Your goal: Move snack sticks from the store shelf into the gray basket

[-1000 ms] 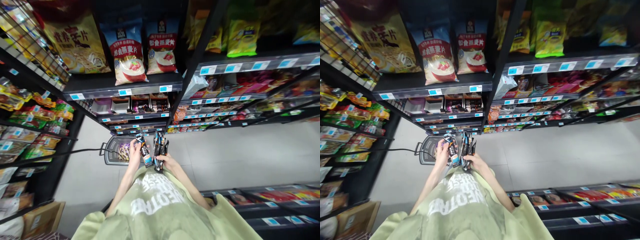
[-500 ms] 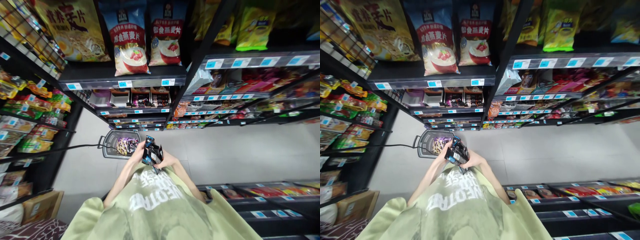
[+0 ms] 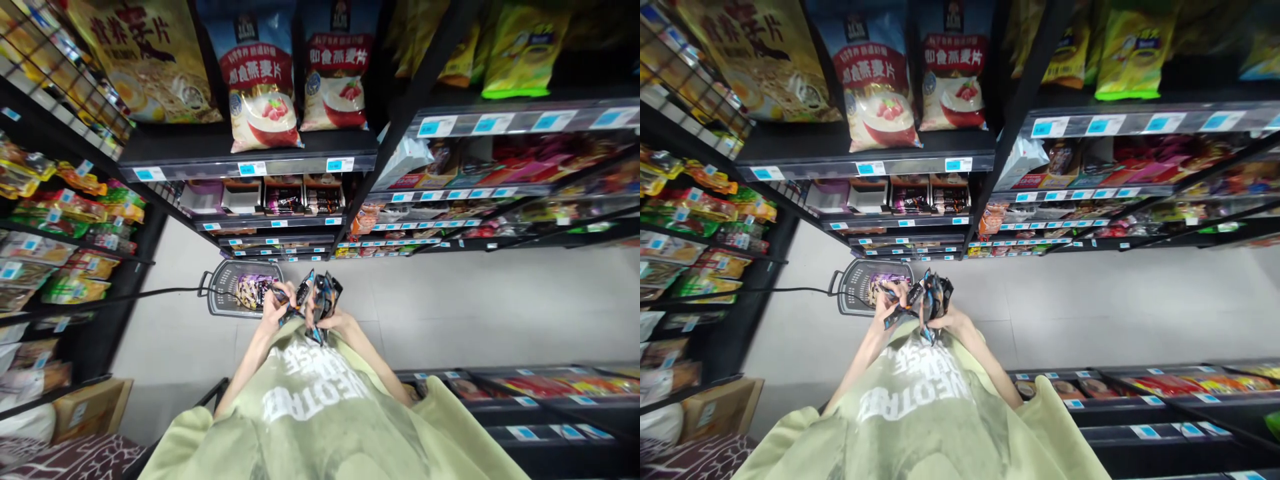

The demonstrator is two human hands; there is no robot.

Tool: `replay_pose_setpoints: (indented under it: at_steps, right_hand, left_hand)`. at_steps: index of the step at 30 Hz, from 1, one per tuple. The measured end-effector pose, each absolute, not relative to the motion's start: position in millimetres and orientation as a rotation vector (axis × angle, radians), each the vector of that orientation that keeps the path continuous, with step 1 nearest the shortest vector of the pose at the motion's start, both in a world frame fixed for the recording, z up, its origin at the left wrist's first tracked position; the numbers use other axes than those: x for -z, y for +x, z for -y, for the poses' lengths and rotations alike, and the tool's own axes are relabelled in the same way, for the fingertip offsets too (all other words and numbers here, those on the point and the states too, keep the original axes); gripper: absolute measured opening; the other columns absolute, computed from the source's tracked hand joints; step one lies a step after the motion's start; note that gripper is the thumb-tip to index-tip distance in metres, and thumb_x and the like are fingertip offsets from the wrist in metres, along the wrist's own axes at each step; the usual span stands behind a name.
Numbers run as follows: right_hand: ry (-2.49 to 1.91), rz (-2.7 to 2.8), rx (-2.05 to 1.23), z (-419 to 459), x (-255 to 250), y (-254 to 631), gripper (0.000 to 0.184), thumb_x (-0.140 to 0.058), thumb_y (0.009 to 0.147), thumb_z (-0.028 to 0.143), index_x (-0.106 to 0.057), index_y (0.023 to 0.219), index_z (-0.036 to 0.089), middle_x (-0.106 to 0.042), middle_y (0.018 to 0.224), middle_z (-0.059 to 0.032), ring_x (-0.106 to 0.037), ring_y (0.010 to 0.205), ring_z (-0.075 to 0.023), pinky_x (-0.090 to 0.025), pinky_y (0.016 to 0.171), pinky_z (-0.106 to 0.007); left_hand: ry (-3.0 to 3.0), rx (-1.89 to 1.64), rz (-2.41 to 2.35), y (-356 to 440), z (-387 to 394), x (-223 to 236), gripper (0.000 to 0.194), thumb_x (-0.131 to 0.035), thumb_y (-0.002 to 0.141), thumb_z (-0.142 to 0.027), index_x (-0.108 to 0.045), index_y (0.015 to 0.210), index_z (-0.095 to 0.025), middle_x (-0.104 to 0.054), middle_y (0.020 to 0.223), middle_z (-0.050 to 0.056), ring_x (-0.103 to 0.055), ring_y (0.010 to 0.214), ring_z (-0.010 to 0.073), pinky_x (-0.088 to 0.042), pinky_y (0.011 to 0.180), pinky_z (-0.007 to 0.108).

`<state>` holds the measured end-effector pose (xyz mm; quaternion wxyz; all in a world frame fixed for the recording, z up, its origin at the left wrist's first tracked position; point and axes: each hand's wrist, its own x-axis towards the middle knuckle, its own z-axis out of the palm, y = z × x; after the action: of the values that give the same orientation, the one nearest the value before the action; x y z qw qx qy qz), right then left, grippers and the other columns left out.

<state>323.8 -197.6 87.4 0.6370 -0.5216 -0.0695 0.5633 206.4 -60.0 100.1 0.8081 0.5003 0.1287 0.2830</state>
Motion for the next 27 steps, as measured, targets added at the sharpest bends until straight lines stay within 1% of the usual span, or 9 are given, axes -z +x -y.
replay_pose_setpoints:
  at_steps: [4, 7, 9, 13, 16, 19, 22, 24, 27]
  right_hand:
    - [-1.000, 0.175, -1.371, 197, -75, 323, 0.035, -0.074, 0.041, 0.038, -0.068, 0.075, 0.033, -0.067, 0.060, -0.0055, -0.056, 0.058, -0.0264, -0.045, 0.066, -0.047]
    - [-0.995, 0.149, -1.381, 195, -74, 323, 0.031, -0.073, 0.043, 0.037, -0.065, 0.072, 0.034, -0.065, 0.058, -0.0045, -0.056, 0.059, -0.0274, -0.044, 0.066, -0.046]
    - [-0.988, 0.136, -1.368, 193, -73, 323, 0.030, -0.074, 0.043, 0.035, -0.064, 0.072, 0.034, -0.064, 0.057, -0.0036, -0.056, 0.061, -0.0275, -0.045, 0.065, -0.045]
    - [-0.990, 0.097, -1.289, 189, -69, 323, 0.034, -0.073, 0.049, 0.039, -0.066, 0.081, 0.029, -0.064, 0.058, 0.0004, -0.060, 0.064, -0.0245, -0.049, 0.065, -0.040]
    - [-0.990, 0.091, -1.236, 186, -70, 324, 0.040, -0.075, 0.050, 0.037, -0.068, 0.088, 0.025, -0.066, 0.063, 0.0028, -0.063, 0.063, -0.0210, -0.052, 0.064, -0.035]
    - [-1.032, 0.028, -1.181, 184, -72, 325, 0.040, -0.078, 0.049, 0.032, -0.070, 0.087, 0.022, -0.069, 0.067, 0.0011, -0.064, 0.062, -0.0202, -0.053, 0.059, -0.032]
    - [-1.074, -0.077, -1.076, 183, -72, 326, 0.036, -0.081, 0.050, 0.030, -0.071, 0.084, 0.021, -0.070, 0.068, -0.0006, -0.063, 0.060, -0.0191, -0.052, 0.054, -0.030]
    - [-1.080, -0.137, -0.999, 183, -72, 327, 0.038, -0.082, 0.052, 0.029, -0.072, 0.087, 0.020, -0.070, 0.069, -0.0005, -0.063, 0.060, -0.0182, -0.052, 0.053, -0.029]
    - [-1.074, -0.176, -0.942, 184, -74, 328, 0.044, -0.083, 0.055, 0.029, -0.072, 0.097, 0.020, -0.071, 0.074, -0.0002, -0.062, 0.061, -0.0172, -0.051, 0.051, -0.027]
  left_hand:
    - [0.985, -0.721, -0.236, 202, 58, -102, 0.035, -0.083, 0.072, -0.047, -0.055, 0.080, -0.028, -0.044, 0.057, -0.004, -0.044, 0.069, 0.0196, -0.038, 0.068, 0.032]
    - [0.908, -0.703, -0.298, 202, 58, -110, 0.039, -0.083, 0.069, -0.051, -0.052, 0.076, -0.029, -0.039, 0.055, -0.005, -0.043, 0.068, 0.0208, -0.042, 0.073, 0.036]
    - [0.836, -0.671, -0.394, 202, 59, -116, 0.040, -0.081, 0.071, -0.054, -0.050, 0.075, -0.029, -0.039, 0.056, -0.005, -0.044, 0.067, 0.0207, -0.044, 0.074, 0.037]
    - [0.808, -0.501, -0.588, 198, 61, -122, 0.031, -0.068, 0.081, -0.057, -0.054, 0.085, -0.029, -0.045, 0.065, -0.002, -0.047, 0.067, 0.0182, -0.044, 0.063, 0.031]
    - [0.867, -0.423, -0.655, 196, 61, -118, 0.032, -0.063, 0.083, -0.058, -0.058, 0.093, -0.029, -0.052, 0.071, -0.001, -0.050, 0.068, 0.0171, -0.044, 0.063, 0.030]
    - [0.895, -0.447, -0.689, 197, 60, -111, 0.034, -0.070, 0.078, -0.051, -0.060, 0.101, -0.027, -0.064, 0.083, 0.002, -0.059, 0.079, 0.0193, -0.048, 0.072, 0.032]
    - [0.859, -0.504, -0.783, 201, 57, -106, 0.040, -0.075, 0.074, -0.039, -0.060, 0.109, -0.027, -0.071, 0.092, 0.002, -0.065, 0.088, 0.0207, -0.051, 0.079, 0.035]
    - [0.808, -0.556, -0.847, 203, 54, -105, 0.043, -0.077, 0.073, -0.035, -0.059, 0.112, -0.029, -0.072, 0.096, 0.001, -0.067, 0.089, 0.0191, -0.053, 0.080, 0.035]
    - [0.738, -0.584, -0.903, 202, 48, -106, 0.042, -0.079, 0.073, -0.036, -0.061, 0.110, -0.028, -0.070, 0.099, -0.001, -0.067, 0.082, 0.0154, -0.056, 0.079, 0.033]
